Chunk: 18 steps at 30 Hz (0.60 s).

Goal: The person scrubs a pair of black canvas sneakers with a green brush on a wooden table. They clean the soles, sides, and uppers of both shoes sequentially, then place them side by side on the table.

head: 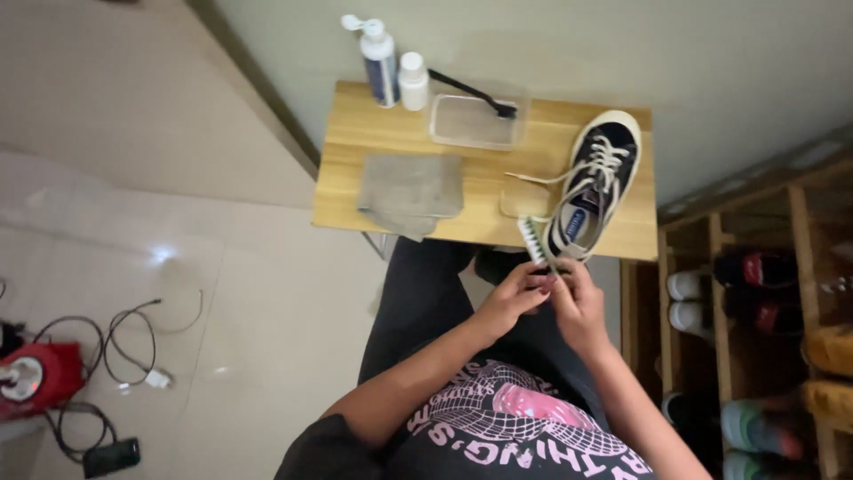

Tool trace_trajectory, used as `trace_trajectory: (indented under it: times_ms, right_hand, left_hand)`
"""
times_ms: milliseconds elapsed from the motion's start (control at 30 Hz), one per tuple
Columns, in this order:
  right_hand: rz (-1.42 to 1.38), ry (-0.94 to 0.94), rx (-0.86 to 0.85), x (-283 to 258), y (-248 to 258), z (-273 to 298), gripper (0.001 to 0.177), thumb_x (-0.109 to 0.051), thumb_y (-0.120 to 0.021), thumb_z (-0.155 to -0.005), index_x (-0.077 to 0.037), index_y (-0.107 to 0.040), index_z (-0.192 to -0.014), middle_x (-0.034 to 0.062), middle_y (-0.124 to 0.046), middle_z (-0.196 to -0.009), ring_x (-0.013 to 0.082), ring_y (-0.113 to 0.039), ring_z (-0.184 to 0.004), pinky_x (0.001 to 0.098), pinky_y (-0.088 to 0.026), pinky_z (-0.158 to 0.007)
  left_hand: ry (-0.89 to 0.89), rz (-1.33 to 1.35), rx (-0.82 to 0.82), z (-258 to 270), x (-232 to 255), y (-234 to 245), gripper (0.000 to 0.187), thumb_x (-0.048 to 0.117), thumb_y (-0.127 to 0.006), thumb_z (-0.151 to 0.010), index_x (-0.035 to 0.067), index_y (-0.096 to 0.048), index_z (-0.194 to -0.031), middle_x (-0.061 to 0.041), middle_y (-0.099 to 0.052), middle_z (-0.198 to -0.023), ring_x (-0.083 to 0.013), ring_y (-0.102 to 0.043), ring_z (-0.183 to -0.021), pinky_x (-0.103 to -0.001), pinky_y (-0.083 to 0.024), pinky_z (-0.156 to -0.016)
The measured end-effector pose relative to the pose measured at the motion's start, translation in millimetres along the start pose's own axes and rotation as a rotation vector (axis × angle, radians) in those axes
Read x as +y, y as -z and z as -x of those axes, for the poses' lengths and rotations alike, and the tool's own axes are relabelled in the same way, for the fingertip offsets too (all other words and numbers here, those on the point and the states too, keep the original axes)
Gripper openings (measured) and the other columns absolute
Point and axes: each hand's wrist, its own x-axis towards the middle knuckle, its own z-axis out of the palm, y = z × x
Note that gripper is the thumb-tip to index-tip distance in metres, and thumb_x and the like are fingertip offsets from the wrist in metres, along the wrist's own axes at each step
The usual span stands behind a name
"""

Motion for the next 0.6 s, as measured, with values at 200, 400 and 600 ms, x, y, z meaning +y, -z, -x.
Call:
trace_trajectory:
  times_ms: [200, 400, 600]
  right_hand:
    - [0.030, -0.099, -0.225, -5.8, -41.3, 14.5, 0.022, -0.028, -0.054, -0.102, -0.018, -0.059, -0.121, 0.0162, -0.074, -0.067, 0.0363, -0.074, -0.072, 0.0504, -0.055, -0.072]
    - [0.119, 0.128, -0.433, -48.7, -39.8, 19.4, 0.033, -0.021, -0.073, -0.089, -0.019, -0.070, -0.122, 0.0150, -0.079, -0.095, 0.0381, -0.076, -0.093, 0.0485, -0.059, -0.080]
    - [0.266, 0.416, -0.078, 7.9, -1.7, -19.3, 0.016, -0.015, -0.074, -0.091, -0.013, -0.079, -0.106, 0.0108, -0.077, -0.103, 0.0352, -0.071, -0.097, 0.0457, -0.054, -0.090]
  left_hand:
    - [-0.003, 0.162, 0.239, 22.5, 16.3, 20.4, 0.038, 0.024, -0.067, -0.102, 0.007, -0.062, -0.136, -0.009, -0.070, -0.116, -0.0155, -0.068, -0.101, -0.032, -0.060, -0.087]
    - [-0.064, 0.054, 0.374, 64.2, 63.0, 47.6, 0.019, 0.020, -0.065, -0.102, 0.008, -0.070, -0.117, -0.011, -0.073, -0.107, -0.0190, -0.067, -0.100, -0.034, -0.057, -0.089]
    - [0.003, 0.124, 0.368, 74.1, 63.6, 91.5, 0.013, 0.020, -0.057, -0.106, 0.008, -0.058, -0.110, -0.018, -0.073, -0.086, -0.0268, -0.076, -0.083, -0.035, -0.064, -0.071]
